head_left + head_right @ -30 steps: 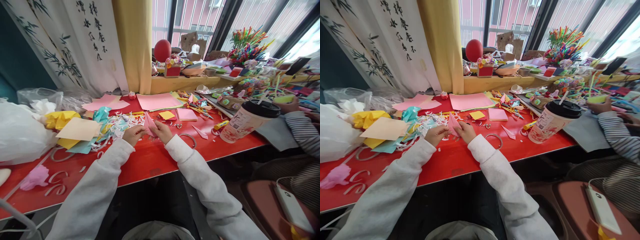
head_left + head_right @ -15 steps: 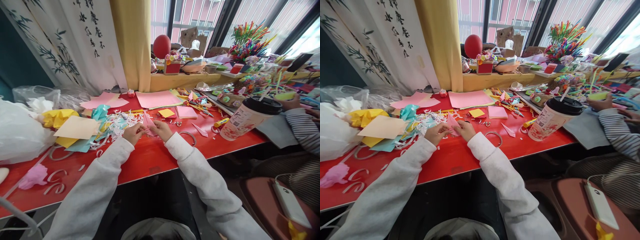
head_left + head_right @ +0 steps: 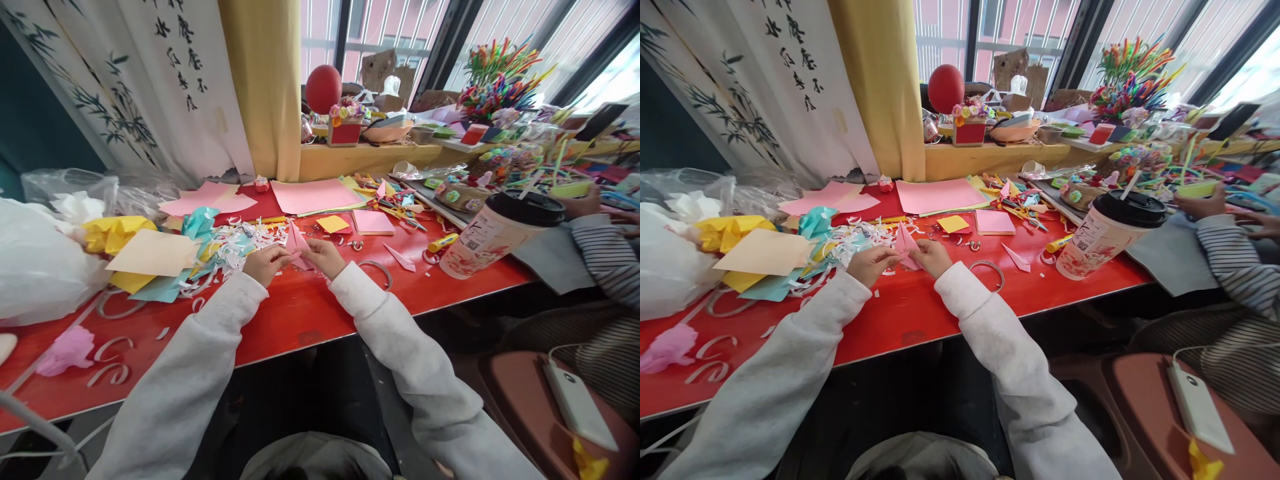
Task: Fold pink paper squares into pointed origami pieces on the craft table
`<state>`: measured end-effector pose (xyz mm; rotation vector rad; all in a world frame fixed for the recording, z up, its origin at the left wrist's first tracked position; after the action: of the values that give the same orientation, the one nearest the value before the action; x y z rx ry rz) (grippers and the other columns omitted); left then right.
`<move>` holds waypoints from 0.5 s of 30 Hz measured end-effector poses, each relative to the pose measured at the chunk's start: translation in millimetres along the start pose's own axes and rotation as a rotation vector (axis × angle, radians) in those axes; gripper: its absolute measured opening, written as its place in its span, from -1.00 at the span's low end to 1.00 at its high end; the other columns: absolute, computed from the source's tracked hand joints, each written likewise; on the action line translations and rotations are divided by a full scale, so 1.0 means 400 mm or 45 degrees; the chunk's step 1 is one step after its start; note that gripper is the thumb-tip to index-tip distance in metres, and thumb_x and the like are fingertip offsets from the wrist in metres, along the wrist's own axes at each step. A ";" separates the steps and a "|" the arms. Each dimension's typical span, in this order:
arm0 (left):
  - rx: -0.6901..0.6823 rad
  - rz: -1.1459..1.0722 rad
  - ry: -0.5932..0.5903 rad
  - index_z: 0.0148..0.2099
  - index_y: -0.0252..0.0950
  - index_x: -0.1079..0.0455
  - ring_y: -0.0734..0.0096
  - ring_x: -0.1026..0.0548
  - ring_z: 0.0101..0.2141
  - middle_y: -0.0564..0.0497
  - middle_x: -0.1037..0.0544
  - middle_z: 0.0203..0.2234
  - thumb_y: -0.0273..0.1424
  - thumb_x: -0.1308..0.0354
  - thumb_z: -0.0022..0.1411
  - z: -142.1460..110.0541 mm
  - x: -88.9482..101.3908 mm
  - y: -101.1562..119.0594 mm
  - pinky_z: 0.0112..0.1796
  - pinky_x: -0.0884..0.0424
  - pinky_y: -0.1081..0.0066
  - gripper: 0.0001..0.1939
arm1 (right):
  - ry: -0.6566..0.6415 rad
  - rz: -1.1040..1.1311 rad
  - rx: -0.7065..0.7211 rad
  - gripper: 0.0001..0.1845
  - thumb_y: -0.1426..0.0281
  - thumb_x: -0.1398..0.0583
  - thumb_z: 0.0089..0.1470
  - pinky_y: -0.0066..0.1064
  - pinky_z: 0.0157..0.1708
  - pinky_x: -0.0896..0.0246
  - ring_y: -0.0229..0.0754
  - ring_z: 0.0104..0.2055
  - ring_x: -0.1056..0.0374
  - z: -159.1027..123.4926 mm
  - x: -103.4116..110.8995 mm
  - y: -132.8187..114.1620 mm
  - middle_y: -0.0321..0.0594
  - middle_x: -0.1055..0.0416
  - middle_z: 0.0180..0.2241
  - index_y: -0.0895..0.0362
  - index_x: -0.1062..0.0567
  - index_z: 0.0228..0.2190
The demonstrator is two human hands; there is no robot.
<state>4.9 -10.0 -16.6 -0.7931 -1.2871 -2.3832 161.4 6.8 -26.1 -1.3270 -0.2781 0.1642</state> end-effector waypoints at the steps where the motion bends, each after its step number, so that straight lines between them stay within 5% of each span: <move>1: 0.001 0.013 0.011 -0.43 -0.28 -0.39 0.59 -0.32 -0.58 0.10 -0.38 -0.62 -0.21 -0.01 0.09 -0.001 0.000 0.001 -0.49 -0.25 0.54 -0.73 | -0.015 0.010 -0.005 -0.76 0.25 -0.18 -0.22 -0.51 -0.58 -0.09 -0.34 -0.57 -0.22 0.000 0.000 0.001 -0.33 -0.29 -0.62 0.21 -0.35 -0.58; 10: -0.138 0.237 0.206 -0.47 -0.29 -0.41 0.53 -0.32 -0.44 0.00 -0.33 -0.39 -0.18 -0.06 0.04 0.008 -0.007 -0.017 -0.38 -0.27 0.49 -0.72 | 0.009 0.036 -0.048 -0.76 0.26 -0.19 -0.23 -0.49 -0.56 -0.12 -0.30 -0.53 -0.26 0.003 0.002 0.017 -0.30 -0.33 -0.59 0.21 -0.39 -0.57; 15: 0.013 0.160 0.053 -0.45 -0.28 -0.37 0.50 -0.36 -0.44 0.05 -0.41 -0.50 -0.18 -0.01 0.08 0.008 -0.006 -0.012 -0.36 -0.27 0.49 -0.71 | 0.038 -0.052 -0.025 -0.76 0.25 -0.20 -0.23 -0.50 -0.58 -0.09 -0.28 -0.53 -0.23 0.007 0.006 0.025 -0.32 -0.29 -0.64 0.20 -0.39 -0.59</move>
<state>5.3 -4.8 -19.8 -0.7929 -1.1960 -2.2806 163.3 12.4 -34.8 -1.3410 -0.2818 0.1078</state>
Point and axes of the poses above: each hand's wrist, its own z-axis towards the middle knuckle, its own x-axis out of the back of the hand, y = z × x, the point moved 1 cm from there along z, towards the middle knuckle
